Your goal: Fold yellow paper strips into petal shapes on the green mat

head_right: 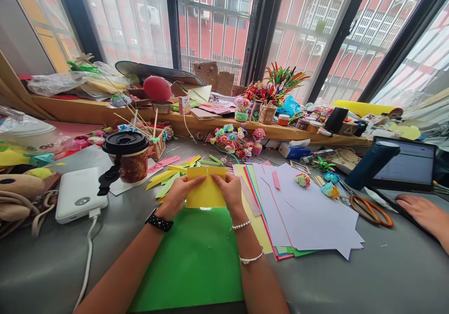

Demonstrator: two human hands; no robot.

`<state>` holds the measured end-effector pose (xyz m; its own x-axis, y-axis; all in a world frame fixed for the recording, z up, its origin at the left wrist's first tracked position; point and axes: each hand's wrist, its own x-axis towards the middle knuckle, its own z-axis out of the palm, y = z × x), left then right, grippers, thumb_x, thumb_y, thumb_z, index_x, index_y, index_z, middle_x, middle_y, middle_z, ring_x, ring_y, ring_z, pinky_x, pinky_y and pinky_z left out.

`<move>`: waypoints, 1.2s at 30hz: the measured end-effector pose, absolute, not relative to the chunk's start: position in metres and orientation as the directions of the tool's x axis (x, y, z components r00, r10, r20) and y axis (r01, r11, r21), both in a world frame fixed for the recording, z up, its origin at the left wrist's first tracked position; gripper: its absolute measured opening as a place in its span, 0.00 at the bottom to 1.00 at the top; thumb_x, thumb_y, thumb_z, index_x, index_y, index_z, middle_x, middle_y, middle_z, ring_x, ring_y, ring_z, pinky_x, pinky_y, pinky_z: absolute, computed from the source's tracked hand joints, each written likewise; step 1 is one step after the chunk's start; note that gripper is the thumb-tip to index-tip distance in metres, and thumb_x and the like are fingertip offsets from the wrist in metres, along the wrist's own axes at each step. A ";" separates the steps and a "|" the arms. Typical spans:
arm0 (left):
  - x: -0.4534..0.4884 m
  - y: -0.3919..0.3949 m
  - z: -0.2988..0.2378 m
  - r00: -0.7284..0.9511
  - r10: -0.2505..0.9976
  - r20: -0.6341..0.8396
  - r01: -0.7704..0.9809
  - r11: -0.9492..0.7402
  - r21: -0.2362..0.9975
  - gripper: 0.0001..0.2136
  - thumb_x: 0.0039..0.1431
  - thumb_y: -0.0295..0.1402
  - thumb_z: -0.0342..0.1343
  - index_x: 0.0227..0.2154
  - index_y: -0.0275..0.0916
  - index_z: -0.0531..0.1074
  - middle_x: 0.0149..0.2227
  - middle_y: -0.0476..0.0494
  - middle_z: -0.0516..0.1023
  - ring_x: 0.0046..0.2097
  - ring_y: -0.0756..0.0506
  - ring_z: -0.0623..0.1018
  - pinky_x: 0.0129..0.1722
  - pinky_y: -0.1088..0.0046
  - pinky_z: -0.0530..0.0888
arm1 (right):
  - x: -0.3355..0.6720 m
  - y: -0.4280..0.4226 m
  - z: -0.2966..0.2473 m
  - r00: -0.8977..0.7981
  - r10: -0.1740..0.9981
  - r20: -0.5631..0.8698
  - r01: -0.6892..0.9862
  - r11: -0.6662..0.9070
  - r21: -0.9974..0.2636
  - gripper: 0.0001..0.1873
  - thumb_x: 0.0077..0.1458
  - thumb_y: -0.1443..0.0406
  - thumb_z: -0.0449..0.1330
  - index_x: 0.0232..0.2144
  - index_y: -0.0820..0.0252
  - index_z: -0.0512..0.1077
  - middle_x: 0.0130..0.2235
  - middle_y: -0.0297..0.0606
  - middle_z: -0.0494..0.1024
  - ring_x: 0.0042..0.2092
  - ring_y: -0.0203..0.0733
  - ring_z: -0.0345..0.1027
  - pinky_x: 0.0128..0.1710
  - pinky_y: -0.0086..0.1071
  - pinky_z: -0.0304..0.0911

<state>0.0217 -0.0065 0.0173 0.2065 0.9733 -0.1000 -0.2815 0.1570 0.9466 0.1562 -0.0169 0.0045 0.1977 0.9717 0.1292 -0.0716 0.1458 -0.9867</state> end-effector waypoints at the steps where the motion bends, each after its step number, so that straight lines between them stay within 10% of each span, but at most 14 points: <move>1: 0.021 -0.006 0.016 0.221 0.970 -0.097 -0.268 0.156 0.951 0.17 0.34 0.36 0.63 0.29 0.32 0.72 0.29 0.40 0.78 0.29 0.44 0.76 0.26 0.74 0.71 | 0.157 -0.017 0.004 0.219 0.964 0.152 -0.050 0.167 -0.985 0.21 0.34 0.52 0.61 0.25 0.65 0.71 0.26 0.40 0.75 0.24 0.40 0.67 0.21 0.29 0.63; 36: 0.020 -0.002 0.013 0.211 0.973 -0.091 -0.248 0.143 0.958 0.14 0.34 0.35 0.63 0.26 0.31 0.72 0.27 0.43 0.77 0.28 0.46 0.75 0.26 0.75 0.70 | 0.159 -0.017 0.006 0.174 0.979 0.104 -0.200 0.139 -0.970 0.17 0.33 0.57 0.63 0.25 0.65 0.72 0.26 0.38 0.75 0.25 0.39 0.68 0.24 0.30 0.63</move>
